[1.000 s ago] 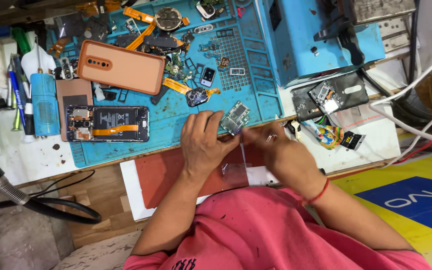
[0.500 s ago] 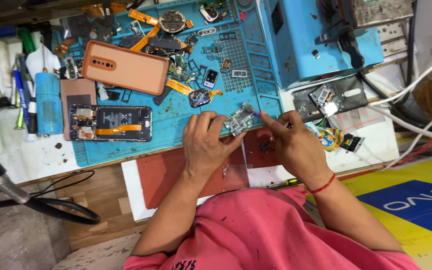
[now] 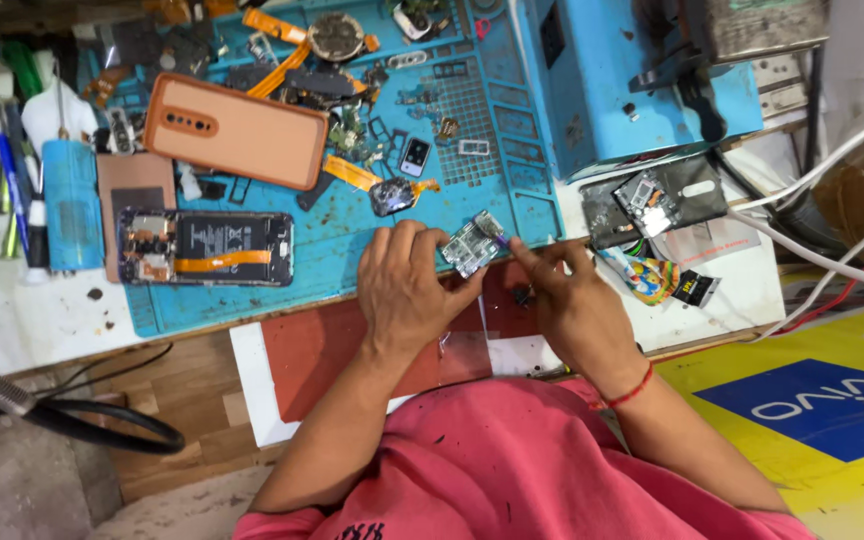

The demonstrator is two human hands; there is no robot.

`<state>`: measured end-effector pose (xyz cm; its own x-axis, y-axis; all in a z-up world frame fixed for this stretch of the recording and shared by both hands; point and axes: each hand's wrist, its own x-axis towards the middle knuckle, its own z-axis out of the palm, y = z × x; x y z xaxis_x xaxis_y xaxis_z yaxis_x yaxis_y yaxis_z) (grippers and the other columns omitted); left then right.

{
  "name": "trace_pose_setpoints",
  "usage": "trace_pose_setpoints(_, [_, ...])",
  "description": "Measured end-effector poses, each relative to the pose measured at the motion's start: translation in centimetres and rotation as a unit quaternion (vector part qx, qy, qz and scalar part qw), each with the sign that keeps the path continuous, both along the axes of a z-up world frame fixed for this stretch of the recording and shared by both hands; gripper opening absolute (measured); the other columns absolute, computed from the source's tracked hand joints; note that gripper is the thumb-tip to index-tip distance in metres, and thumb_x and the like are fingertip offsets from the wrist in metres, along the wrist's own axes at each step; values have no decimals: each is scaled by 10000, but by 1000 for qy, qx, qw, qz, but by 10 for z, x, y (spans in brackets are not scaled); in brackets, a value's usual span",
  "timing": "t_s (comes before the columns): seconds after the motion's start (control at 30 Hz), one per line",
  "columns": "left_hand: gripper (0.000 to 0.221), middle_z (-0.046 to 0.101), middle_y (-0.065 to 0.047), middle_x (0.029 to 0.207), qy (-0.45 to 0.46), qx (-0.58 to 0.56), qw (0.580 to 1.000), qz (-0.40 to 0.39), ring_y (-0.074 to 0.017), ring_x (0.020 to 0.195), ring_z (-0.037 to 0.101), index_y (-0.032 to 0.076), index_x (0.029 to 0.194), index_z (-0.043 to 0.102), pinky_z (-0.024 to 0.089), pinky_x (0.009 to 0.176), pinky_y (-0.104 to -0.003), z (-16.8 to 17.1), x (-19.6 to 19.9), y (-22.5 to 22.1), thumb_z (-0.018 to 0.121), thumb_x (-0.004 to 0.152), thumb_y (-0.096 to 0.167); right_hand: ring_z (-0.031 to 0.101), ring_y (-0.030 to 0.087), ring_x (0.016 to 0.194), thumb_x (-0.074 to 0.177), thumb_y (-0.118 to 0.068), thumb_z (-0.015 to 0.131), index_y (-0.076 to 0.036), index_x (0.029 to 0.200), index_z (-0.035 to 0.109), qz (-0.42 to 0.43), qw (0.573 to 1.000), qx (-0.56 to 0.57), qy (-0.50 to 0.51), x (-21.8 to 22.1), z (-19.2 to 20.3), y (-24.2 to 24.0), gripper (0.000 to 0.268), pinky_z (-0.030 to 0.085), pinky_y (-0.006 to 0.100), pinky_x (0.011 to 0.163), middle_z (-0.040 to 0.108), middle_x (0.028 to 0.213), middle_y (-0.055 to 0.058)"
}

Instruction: The person cleans a small circuit board from a mobile phone using a brush, then applies a liquid from a syringe to several points on the board and uses a small tool to press or scrape the components.

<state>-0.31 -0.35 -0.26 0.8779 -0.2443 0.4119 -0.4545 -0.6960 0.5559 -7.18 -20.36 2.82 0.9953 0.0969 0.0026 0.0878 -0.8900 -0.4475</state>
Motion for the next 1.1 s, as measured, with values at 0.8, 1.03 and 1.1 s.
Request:
trace_pose_setpoints(0.8, [468, 651, -68, 1274, -66, 13, 998, -17, -288, 1229, 593, 90, 1031, 713, 453, 949, -464, -11, 0, 10, 871, 779, 451, 685, 315, 762, 796, 48, 596, -208, 1392, 646, 32, 999, -3, 6, -6, 0, -1, 651, 563, 433, 616, 623, 1048, 106])
trace_pose_setpoints(1.03, [422, 679, -53, 1301, -55, 15, 998, -18, -260, 1267, 602, 110, 1041, 726, 454, 999, -456, -17, -3, 9, 852, 790, 425, 689, 330, 785, 790, 31, 601, -238, 1321, 666, 26, 1000, 10, -13, -5, -3, -4, 599, 564, 442, 623, 633, 1098, 110])
trace_pose_setpoints(1.1, [438, 679, -51, 1295, -55, 17, 998, -18, -266, 1260, 600, 111, 1029, 722, 442, 969, -464, -20, -2, 10, 863, 790, 450, 685, 330, 770, 799, 46, 587, -238, 1350, 659, 19, 1000, -4, -9, -5, -3, -9, 624, 561, 441, 611, 625, 1089, 118])
